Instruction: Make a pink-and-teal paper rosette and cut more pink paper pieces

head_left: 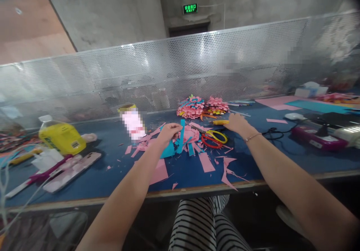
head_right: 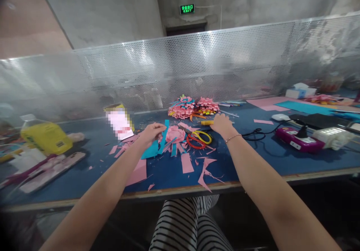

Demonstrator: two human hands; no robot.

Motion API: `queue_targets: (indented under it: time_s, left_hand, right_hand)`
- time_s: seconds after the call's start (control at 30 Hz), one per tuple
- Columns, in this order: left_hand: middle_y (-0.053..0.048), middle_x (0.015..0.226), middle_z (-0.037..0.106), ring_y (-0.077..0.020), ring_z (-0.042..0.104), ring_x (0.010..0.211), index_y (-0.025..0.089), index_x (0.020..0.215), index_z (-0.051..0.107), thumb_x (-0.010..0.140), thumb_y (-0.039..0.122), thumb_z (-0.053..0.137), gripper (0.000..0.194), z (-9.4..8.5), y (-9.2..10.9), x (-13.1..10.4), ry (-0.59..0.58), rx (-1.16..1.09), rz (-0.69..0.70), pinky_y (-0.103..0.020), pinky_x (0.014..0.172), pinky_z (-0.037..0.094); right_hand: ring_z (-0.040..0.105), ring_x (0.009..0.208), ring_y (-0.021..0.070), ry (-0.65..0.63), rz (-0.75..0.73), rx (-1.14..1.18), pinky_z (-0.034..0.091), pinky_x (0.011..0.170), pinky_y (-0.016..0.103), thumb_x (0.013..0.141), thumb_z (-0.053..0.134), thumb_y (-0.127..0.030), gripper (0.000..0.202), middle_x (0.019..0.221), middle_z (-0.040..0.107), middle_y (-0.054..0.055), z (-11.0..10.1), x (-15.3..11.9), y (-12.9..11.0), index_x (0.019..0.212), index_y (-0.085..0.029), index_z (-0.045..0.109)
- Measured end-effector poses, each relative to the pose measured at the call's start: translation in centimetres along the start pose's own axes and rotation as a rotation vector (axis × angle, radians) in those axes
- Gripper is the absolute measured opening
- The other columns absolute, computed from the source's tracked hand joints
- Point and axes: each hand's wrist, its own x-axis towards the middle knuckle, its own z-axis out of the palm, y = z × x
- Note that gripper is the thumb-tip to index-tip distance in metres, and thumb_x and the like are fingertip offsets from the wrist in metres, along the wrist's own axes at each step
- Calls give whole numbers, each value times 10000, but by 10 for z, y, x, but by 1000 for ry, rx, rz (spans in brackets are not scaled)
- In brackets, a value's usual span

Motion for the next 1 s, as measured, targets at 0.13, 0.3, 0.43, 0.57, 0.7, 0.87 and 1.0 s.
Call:
queue_targets:
  time_s: [0.13, 0.3, 0.43, 0.57, 0.7, 0.87, 1.0]
  left_hand:
    - [54, 476, 426, -43, 371, 380, 137, 679, 559, 601, 232, 651, 154, 0, -3, 2, 8, -102, -2, -192, 388, 309]
    - [46, 489, 448, -47, 376, 381, 131, 673, 553, 562, 266, 667, 209, 3, -7, 4, 79, -196, 48, -192, 360, 278]
    - [36, 504, 482, -49, 393, 393, 130, 658, 548, 537, 278, 681, 232, 8, -9, 5, 111, -208, 47, -194, 376, 293]
    - [40, 477, 473, -55, 402, 394, 129, 664, 556, 563, 294, 663, 221, 10, -9, 4, 119, -148, 85, -194, 391, 305]
    - [39, 493, 486, -58, 422, 419, 132, 673, 560, 598, 293, 641, 195, 12, -8, 1, 111, -98, 141, -189, 421, 341]
    - [39, 486, 493, -66, 435, 404, 131, 708, 582, 631, 288, 605, 176, 16, -4, -1, 131, 40, 235, -195, 417, 351]
    - [39, 471, 493, -76, 452, 397, 136, 699, 580, 631, 285, 593, 164, 18, -2, -2, 115, 97, 269, -205, 426, 380]
  right_hand:
    - [530, 869, 205, -10, -427, 207, 418, 767, 290, 732, 592, -238, 264, 936, 558, 114, -14, -15, -44, 954, -101, 551]
    - [506, 943, 187, -37, -925, 383, 411, 818, 323, 823, 464, -191, 302, 1022, 541, 67, -22, -46, -100, 1124, -205, 485]
    - [497, 921, 185, 34, -992, 401, 417, 798, 327, 828, 468, -155, 216, 1009, 523, 76, -18, -56, -115, 1032, -195, 526]
    - [499, 824, 168, 54, -1004, 450, 420, 741, 300, 859, 441, -177, 129, 904, 528, 63, -17, -55, -115, 908, -192, 560]
    - [488, 769, 151, 68, -940, 589, 409, 706, 269, 864, 451, -202, 117, 820, 518, 43, -18, -55, -116, 826, -178, 560]
    - [459, 647, 123, 112, -720, 789, 386, 606, 234, 811, 531, -201, 76, 713, 479, 5, -17, -55, -118, 741, -170, 532]
    - [444, 600, 120, 119, -584, 844, 370, 565, 231, 787, 537, -204, 120, 665, 474, -4, -13, -51, -118, 675, -173, 507]
